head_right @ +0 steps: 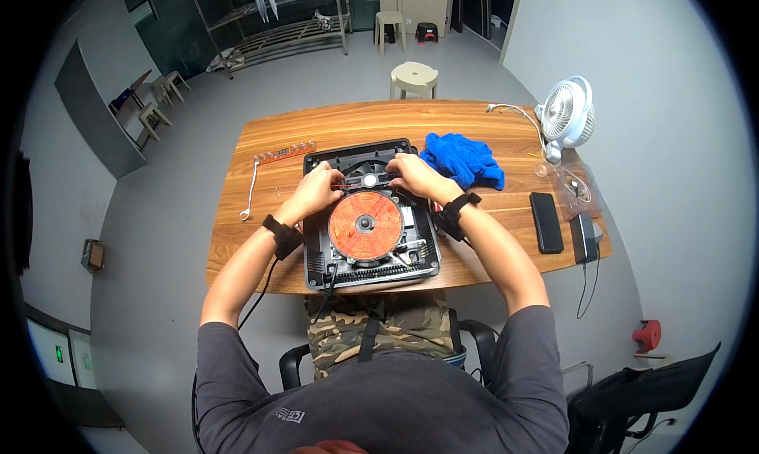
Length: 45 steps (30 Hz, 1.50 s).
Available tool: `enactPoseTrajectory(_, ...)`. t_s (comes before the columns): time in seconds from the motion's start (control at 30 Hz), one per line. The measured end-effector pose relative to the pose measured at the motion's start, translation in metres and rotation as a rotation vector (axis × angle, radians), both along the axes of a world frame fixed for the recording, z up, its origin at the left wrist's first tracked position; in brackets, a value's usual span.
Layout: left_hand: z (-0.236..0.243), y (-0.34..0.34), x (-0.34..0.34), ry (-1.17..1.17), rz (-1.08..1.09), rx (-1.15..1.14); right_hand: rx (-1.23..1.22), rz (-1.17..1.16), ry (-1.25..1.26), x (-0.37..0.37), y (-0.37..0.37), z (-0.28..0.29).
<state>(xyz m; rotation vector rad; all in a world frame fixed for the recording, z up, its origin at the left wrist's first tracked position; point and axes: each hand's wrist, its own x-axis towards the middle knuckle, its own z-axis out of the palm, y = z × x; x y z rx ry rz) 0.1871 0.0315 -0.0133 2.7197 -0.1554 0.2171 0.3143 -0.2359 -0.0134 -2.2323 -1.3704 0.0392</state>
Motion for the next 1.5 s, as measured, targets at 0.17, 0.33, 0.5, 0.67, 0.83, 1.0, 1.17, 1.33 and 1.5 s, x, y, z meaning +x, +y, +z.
enactPoseTrajectory(0.17,0.005,-0.008,0.001,0.032,0.04,0.029,0.038,-0.029,-0.011,0.006,-0.001,-0.013)
enactPoseTrajectory(0.33,0.0,-0.002,0.005,0.054,0.022,0.019,0.049,-0.058,0.003,0.0,0.001,-0.011)
enactPoseTrajectory(0.5,-0.001,-0.012,0.002,0.021,0.078,0.003,0.066,-0.072,0.004,0.001,-0.005,-0.011)
enactPoseTrajectory(0.67,-0.006,-0.008,0.004,0.007,0.068,-0.025,0.034,-0.079,0.019,0.002,-0.007,-0.011)
enactPoseTrajectory(0.83,-0.011,-0.004,0.003,0.002,0.051,-0.04,-0.008,-0.09,0.043,0.006,-0.003,-0.011)
enactPoseTrajectory(1.0,-0.005,-0.007,0.002,0.019,0.056,0.005,-0.036,-0.099,0.014,0.009,-0.001,-0.015)
enactPoseTrajectory(1.17,-0.004,-0.001,0.005,0.05,0.015,0.001,-0.099,-0.108,0.035,0.018,0.005,-0.018)
enactPoseTrajectory(1.33,-0.009,0.001,0.006,0.014,0.035,-0.006,-0.17,-0.165,0.103,0.018,0.014,-0.012)
enactPoseTrajectory(1.5,-0.004,-0.004,0.008,0.012,0.052,-0.006,-0.269,-0.155,0.083,0.024,0.015,-0.002)
